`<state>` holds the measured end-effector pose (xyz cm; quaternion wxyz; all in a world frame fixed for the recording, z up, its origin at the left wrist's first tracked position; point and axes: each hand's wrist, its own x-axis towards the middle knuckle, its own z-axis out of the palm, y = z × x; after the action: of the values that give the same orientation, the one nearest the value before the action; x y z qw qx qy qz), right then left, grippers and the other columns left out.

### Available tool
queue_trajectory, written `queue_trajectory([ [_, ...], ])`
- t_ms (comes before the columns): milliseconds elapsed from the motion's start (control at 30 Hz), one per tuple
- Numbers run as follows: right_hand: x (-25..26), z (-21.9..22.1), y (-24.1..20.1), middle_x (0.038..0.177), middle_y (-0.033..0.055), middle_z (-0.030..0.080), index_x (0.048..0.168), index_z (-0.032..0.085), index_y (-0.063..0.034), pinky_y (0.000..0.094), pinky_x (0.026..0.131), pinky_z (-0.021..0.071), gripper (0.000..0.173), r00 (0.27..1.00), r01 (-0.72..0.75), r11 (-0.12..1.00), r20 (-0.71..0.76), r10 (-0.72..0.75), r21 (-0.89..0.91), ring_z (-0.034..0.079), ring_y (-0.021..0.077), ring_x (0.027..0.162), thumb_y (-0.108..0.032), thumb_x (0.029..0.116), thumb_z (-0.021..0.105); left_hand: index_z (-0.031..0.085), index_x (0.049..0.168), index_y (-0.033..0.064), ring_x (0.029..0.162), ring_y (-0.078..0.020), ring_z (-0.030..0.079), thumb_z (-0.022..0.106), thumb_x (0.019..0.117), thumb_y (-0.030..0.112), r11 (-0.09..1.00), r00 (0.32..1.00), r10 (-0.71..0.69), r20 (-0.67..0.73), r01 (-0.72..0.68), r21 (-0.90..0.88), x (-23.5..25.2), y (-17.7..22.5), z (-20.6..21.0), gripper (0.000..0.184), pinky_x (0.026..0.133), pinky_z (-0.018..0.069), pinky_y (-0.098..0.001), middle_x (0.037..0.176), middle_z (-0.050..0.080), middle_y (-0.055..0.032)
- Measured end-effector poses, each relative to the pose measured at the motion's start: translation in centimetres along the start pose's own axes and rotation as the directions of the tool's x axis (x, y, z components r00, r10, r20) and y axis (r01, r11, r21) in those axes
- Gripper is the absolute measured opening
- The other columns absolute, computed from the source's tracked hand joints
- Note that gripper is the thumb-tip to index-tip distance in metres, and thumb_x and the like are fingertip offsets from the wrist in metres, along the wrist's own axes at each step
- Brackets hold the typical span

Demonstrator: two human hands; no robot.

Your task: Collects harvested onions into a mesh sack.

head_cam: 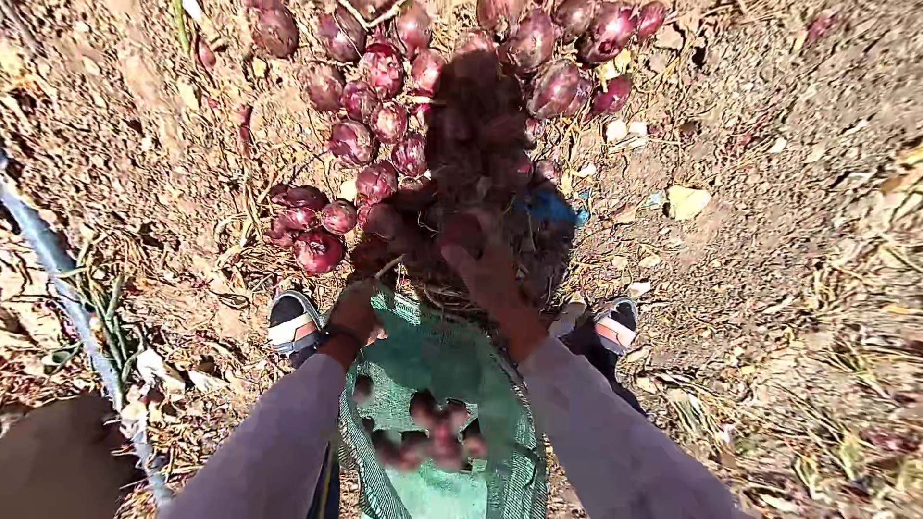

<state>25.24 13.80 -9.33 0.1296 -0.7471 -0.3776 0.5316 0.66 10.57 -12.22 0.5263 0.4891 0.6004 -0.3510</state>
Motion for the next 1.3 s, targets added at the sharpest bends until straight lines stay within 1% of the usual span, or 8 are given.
queue_trajectory([
  [133, -9.1, 1.4, 4.3, 0.114, 0.0141, 0.072, 0.126, 0.069, -0.0115, 0.0549, 0.087, 0.0577, 0.045, 0.795, -0.162, 0.971, 0.560, 0.234, -0.175, 0.070, 0.0299, 0.101, -0.044, 0.0948, 0.071, 0.046, 0.153, 0.0119, 0.128, -0.0450, 0.058, 0.096, 0.0648, 0.026, 0.996, 0.996, 0.068, -0.049, -0.071, -0.060, -0.6, -0.2, -0.3, 0.102, 0.104, 0.0483, -0.0661, 0.141, 0.058, -0.0251],
  [300, 0.9, 4.0, 3.0, 0.146, 0.0136, 0.057, 0.146, 0.054, -0.0113, 0.0547, 0.105, 0.0500, 0.066, 0.993, 0.097, 0.867, -0.009, -0.116, -0.488, 0.058, 0.0343, 0.130, -0.031, 0.0867, 0.075, 0.056, 0.144, 0.0082, 0.125, -0.0417, 0.061, 0.087, 0.0809, 0.041, 0.995, 0.998, 0.053, -0.030, -0.055, -0.080, -0.9, 0.3, -2.2, 0.078, 0.106, 0.0472, -0.0647, 0.134, 0.063, -0.0234],
  [467, 9.3, 5.6, 0.5, 0.150, 0.0181, 0.051, 0.152, 0.043, -0.0114, 0.0656, 0.097, 0.0516, 0.089, 0.997, 0.043, 0.794, -0.028, -0.075, -0.606, 0.048, 0.0477, 0.135, -0.020, 0.0740, 0.085, 0.040, 0.155, 0.0146, 0.120, -0.0457, 0.063, 0.086, 0.0814, 0.045, 0.992, 0.999, -0.041, -0.029, 0.038, -0.120, 0.8, -1.4, -1.9, 0.091, 0.100, 0.0487, -0.0688, 0.129, 0.065, -0.0258],
  [667, -0.8, 4.6, 2.9, 0.117, 0.0126, 0.063, 0.114, 0.068, -0.0138, 0.0518, 0.078, 0.0591, 0.070, 0.909, 0.364, 0.790, 0.374, -0.186, -0.493, 0.066, 0.0291, 0.100, -0.061, 0.0644, 0.085, 0.039, 0.157, 0.0178, 0.111, -0.0481, 0.066, 0.089, 0.0776, 0.037, 0.995, 0.998, -0.035, -0.046, 0.030, -0.097, 1.4, -2.8, -1.0, 0.096, 0.094, 0.0516, -0.0699, 0.120, 0.068, -0.0277],
  [733, -4.8, 4.8, 4.4, 0.130, 0.0107, 0.065, 0.121, 0.071, -0.0156, 0.0555, 0.089, 0.0576, 0.074, 0.813, 0.450, 0.751, 0.570, -0.120, -0.484, 0.065, 0.0301, 0.115, -0.071, 0.0730, 0.079, 0.038, 0.157, 0.0166, 0.112, -0.0477, 0.066, 0.086, 0.0815, 0.042, 0.997, 0.999, -0.033, -0.040, 0.030, -0.068, 1.4, -2.6, -1.5, 0.093, 0.096, 0.0510, -0.0696, 0.121, 0.068, -0.0270],
  [900, -1.5, 4.7, 6.9, 0.148, 0.0216, 0.052, 0.146, 0.056, -0.0125, 0.0609, 0.103, 0.0492, 0.072, 1.000, -0.005, 0.781, 0.010, 0.014, -0.625, 0.051, 0.0461, 0.133, -0.052, 0.0886, 0.076, 0.061, 0.137, 0.0085, 0.115, -0.0488, 0.065, 0.072, 0.0905, 0.053, 0.994, 0.989, -0.105, -0.107, 0.100, -0.049, 1.2, -0.7, -2.5, 0.065, 0.096, 0.0493, -0.0717, 0.122, 0.068, -0.0275],
  [1100, 1.8, 6.1, 4.2, 0.128, 0.0210, 0.064, 0.121, 0.067, -0.0031, 0.0618, 0.093, 0.0523, 0.045, 0.971, -0.223, 0.827, -0.048, 0.232, -0.516, 0.062, 0.0403, 0.118, -0.034, 0.0891, 0.069, 0.059, 0.136, 0.0043, 0.117, -0.0439, 0.064, 0.077, 0.0866, 0.056, 0.873, 0.981, -0.135, -0.141, 0.050, -0.486, 4.2, 3.7, 0.8, 0.073, 0.099, 0.0508, -0.0661, 0.125, 0.066, -0.0255],
  [1300, 5.4, 6.6, -0.5, 0.139, 0.0181, 0.060, 0.153, 0.045, -0.0170, 0.0621, 0.091, 0.0551, 0.075, 0.971, -0.165, 0.872, 0.080, 0.226, -0.461, 0.065, 0.0379, 0.117, -0.052, 0.0905, 0.066, 0.050, 0.144, 0.0041, 0.111, -0.0357, 0.068, 0.071, 0.0967, 0.034, 0.502, 0.977, -0.188, -0.104, 0.004, -0.865, 7.1, 4.8, 4.0, 0.059, 0.092, 0.0583, -0.0571, 0.126, 0.065, -0.0224],
])
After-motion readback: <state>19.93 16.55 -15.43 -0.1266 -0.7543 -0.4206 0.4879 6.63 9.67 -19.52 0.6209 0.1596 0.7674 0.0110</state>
